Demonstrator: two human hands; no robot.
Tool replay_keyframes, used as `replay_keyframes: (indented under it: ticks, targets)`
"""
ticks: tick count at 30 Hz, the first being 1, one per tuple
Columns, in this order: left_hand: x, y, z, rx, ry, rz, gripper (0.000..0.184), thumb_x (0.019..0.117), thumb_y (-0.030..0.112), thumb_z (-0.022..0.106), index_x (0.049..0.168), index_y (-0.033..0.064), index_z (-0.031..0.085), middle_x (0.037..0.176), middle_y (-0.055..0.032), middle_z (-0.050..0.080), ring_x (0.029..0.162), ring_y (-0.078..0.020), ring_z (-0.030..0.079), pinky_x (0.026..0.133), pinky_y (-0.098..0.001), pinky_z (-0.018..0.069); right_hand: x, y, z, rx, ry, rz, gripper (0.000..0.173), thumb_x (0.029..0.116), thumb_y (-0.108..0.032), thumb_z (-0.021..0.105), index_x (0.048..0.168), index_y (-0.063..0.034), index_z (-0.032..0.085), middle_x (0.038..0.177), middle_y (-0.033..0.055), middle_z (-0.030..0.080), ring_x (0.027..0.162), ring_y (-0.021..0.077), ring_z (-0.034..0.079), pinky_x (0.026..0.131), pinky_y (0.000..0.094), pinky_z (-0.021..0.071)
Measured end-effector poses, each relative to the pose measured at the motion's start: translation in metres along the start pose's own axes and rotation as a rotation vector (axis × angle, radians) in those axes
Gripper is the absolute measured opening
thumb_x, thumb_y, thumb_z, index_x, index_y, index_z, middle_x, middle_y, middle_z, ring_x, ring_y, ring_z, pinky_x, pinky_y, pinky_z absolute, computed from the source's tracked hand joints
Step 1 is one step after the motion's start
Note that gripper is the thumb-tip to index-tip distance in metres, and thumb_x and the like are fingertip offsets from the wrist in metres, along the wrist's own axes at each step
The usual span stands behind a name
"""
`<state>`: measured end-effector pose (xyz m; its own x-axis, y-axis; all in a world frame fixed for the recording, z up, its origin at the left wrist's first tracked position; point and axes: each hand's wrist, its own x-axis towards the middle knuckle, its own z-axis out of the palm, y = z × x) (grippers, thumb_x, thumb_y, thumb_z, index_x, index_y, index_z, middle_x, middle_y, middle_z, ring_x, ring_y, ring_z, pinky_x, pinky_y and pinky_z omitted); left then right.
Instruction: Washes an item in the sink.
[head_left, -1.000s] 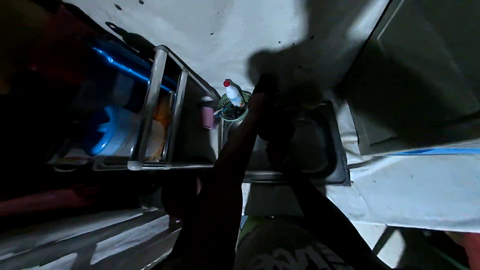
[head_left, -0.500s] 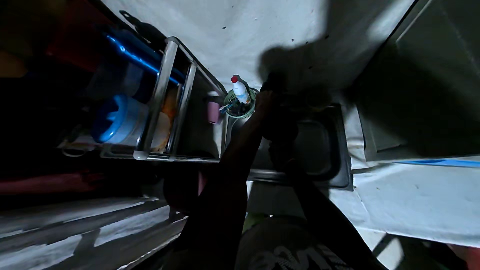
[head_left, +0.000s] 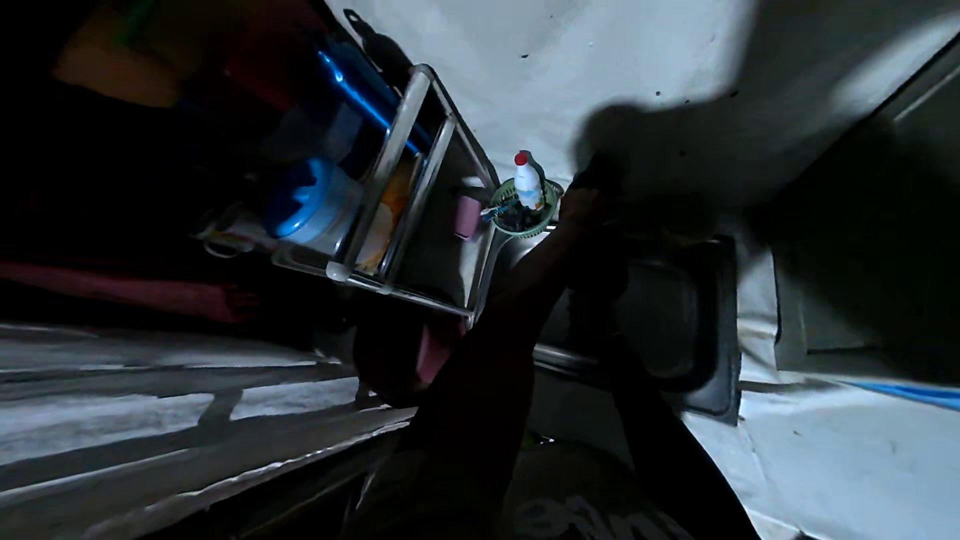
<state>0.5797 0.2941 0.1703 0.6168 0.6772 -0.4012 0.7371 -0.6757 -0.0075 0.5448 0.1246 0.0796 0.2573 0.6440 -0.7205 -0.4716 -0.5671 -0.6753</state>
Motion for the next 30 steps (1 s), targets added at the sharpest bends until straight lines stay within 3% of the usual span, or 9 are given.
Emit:
replay_keyframes:
  ticks: [5, 11, 14, 17, 20, 23, 25, 27, 30]
  targets:
    - [-0.003, 0.003, -0.001, 0.045, -0.025, -0.002, 0.021, 0.1004, 0.017, 0.061, 0.114, 0.0068, 0.073, 0.118, -0.0183, 0.07, 0.11, -0.0398, 0.066, 0.087, -0.0593, 0.0542, 0.0, -0.002, -0.003, 0.04, -0.001, 0.035, 0.024, 0.1048, -0.021, 0.06, 0.116, 0.0005, 0.059, 0.075, 0.003, 0.058, 0.055, 0.0079, 0.055, 0.051, 0.0228, 0.0502]
    - [0.01, -0.001, 0.011, 0.097, 0.014, 0.015, 0.018, 0.0999, 0.015, 0.061, 0.108, 0.0042, 0.073, 0.111, -0.0187, 0.071, 0.105, -0.0394, 0.068, 0.082, -0.0579, 0.0548, 0.0, -0.004, -0.001, 0.071, -0.006, 0.078, 0.021, 0.1051, -0.021, 0.059, 0.112, -0.0013, 0.058, 0.071, 0.0024, 0.056, 0.051, 0.0078, 0.052, 0.047, 0.0217, 0.0472]
    - [0.012, -0.002, 0.012, 0.095, 0.011, 0.029, 0.019, 0.1003, 0.014, 0.06, 0.109, 0.0037, 0.073, 0.112, -0.0184, 0.071, 0.106, -0.0391, 0.068, 0.084, -0.0575, 0.0547, -0.001, -0.007, -0.002, -0.001, -0.028, 0.069, 0.027, 0.1063, -0.024, 0.058, 0.117, 0.0007, 0.058, 0.075, 0.0039, 0.058, 0.054, 0.0096, 0.054, 0.05, 0.0241, 0.049]
    - [0.007, -0.002, 0.007, 0.096, 0.004, 0.039, 0.019, 0.0993, 0.015, 0.062, 0.11, 0.0043, 0.073, 0.112, -0.0188, 0.071, 0.105, -0.0393, 0.068, 0.083, -0.058, 0.0551, -0.009, -0.014, -0.001, -0.007, -0.079, 0.075, 0.022, 0.1079, -0.022, 0.054, 0.113, -0.0016, 0.059, 0.071, 0.0012, 0.056, 0.051, 0.0066, 0.05, 0.047, 0.0205, 0.0441]
    - [0.004, -0.004, 0.007, 0.074, 0.012, 0.079, 0.021, 0.1009, 0.016, 0.061, 0.114, 0.0066, 0.073, 0.116, -0.0191, 0.07, 0.11, -0.0405, 0.066, 0.089, -0.0602, 0.0523, -0.013, -0.023, -0.005, 0.018, -0.143, 0.086, 0.02, 0.1065, -0.018, 0.056, 0.116, -0.0001, 0.058, 0.072, 0.0013, 0.054, 0.051, 0.0066, 0.049, 0.048, 0.0201, 0.0441]
    - [0.008, -0.003, 0.011, 0.098, 0.02, 0.074, 0.02, 0.0995, 0.017, 0.062, 0.112, 0.0056, 0.073, 0.113, -0.0196, 0.071, 0.106, -0.041, 0.067, 0.084, -0.0605, 0.0537, -0.025, -0.036, -0.013, 0.041, -0.167, 0.1, 0.015, 0.1052, -0.014, 0.057, 0.107, 0.0013, 0.058, 0.067, 0.0011, 0.052, 0.049, 0.0052, 0.048, 0.046, 0.0185, 0.0442]
    - [0.01, -0.003, 0.01, 0.1, 0.003, 0.054, 0.021, 0.0995, 0.017, 0.062, 0.113, 0.005, 0.073, 0.113, -0.0202, 0.071, 0.105, -0.0417, 0.068, 0.082, -0.0609, 0.0539, -0.025, -0.046, -0.014, -0.044, -0.157, 0.17, 0.018, 0.1052, -0.018, 0.059, 0.112, -0.0018, 0.06, 0.074, 0.002, 0.055, 0.055, 0.007, 0.051, 0.051, 0.0202, 0.0464]
    - [0.01, -0.003, 0.009, 0.106, -0.011, 0.048, 0.02, 0.0999, 0.016, 0.061, 0.112, 0.0043, 0.073, 0.113, -0.0204, 0.071, 0.105, -0.0416, 0.068, 0.082, -0.0607, 0.0541, 0.005, -0.02, -0.014, 0.004, -0.193, 0.096, 0.028, 0.1029, -0.018, 0.063, 0.123, 0.0002, 0.058, 0.084, 0.0064, 0.061, 0.061, 0.0101, 0.056, 0.054, 0.0233, 0.0496]
    - [0.008, -0.003, 0.007, 0.102, -0.007, 0.05, 0.022, 0.1011, 0.02, 0.06, 0.11, 0.0048, 0.073, 0.111, -0.0202, 0.071, 0.105, -0.0416, 0.067, 0.083, -0.0608, 0.0536, 0.026, -0.003, -0.011, 0.008, -0.204, 0.103, 0.03, 0.1043, -0.024, 0.061, 0.125, -0.0025, 0.057, 0.083, 0.0044, 0.061, 0.059, 0.009, 0.057, 0.053, 0.0229, 0.0498]
